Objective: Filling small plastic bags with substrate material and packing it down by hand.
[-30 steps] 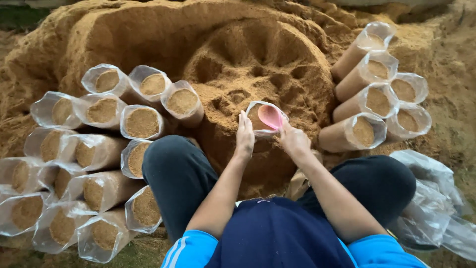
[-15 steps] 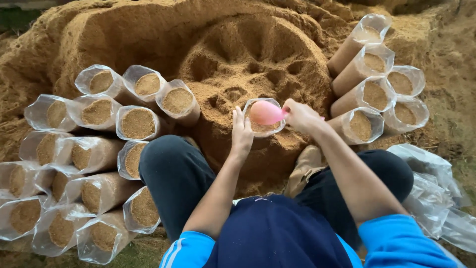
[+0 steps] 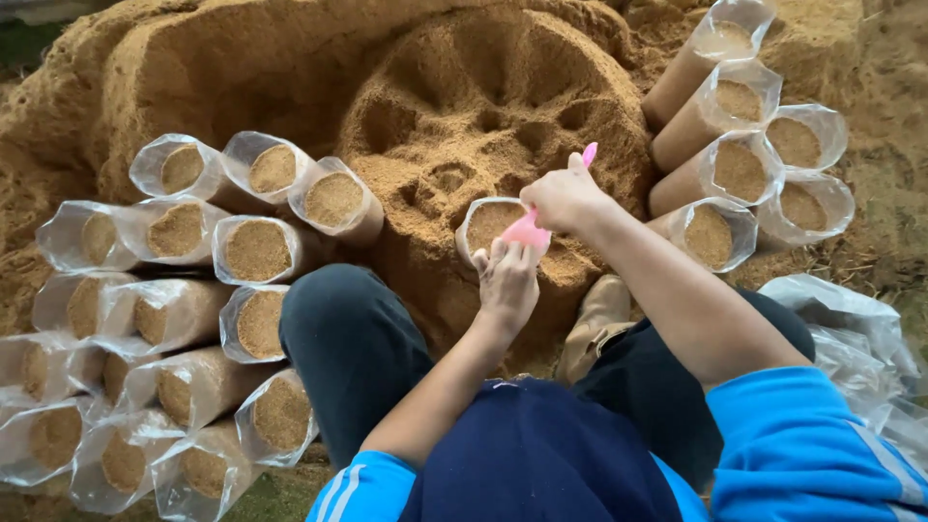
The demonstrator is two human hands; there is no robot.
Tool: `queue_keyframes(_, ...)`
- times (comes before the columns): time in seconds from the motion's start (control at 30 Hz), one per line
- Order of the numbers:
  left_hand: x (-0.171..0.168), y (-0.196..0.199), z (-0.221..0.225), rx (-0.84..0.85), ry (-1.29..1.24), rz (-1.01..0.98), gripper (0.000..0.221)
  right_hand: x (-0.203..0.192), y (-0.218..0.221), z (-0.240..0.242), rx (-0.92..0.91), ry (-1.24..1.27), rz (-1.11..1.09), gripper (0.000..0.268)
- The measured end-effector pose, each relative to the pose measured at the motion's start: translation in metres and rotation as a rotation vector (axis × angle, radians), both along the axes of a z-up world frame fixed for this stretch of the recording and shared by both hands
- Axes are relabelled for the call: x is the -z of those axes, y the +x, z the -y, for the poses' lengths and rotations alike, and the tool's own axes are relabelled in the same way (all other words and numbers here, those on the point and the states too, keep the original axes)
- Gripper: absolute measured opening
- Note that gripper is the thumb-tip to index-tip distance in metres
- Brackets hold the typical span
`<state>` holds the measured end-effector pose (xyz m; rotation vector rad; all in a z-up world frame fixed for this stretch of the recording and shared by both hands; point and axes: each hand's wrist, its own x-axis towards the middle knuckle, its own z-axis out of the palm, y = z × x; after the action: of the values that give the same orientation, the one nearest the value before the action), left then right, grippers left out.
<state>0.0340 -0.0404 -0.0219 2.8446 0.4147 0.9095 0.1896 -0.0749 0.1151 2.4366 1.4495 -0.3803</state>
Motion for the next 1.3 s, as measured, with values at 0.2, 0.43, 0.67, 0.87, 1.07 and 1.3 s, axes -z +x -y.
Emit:
queue_keyframes(0.2,-0.022,-0.004,-0.005,0.048,-0.042,0.061,0.027,0.05,0.018,0.001,-0.13,0.057,0.064,0.027)
queue_keyframes(0.43,-0.04,-0.006,-0.015,0.031,-0.003,0.156,0.005,0.074,0.03,-0.007,-0.254,0.236,0.14,0.019)
queue_keyframes(0.67,-0.021,-0.004,-0.026,0.012,0.011,0.153,0.018,0.012,0.01,0.008,-0.093,0.196,0.158,0.017)
queue_keyframes(0.87,-0.016,-0.007,-0.029,0.037,-0.123,0.067,0.016,-0.072,-0.036,0.049,0.403,0.397,-0.321,0.052)
queue_keyframes(1.07,-0.055,0.012,-0.06,-0.044,-0.143,0.084,0.011,-0.134,-0.105,0.053,0.887,0.285,-0.64,0.059)
queue_keyframes(1.3,-0.066,0.06,-0.089,0.135,-0.025,-0.064,0.039,-0.022,-0.118,0.066,0.485,0.167,-0.406,0.059)
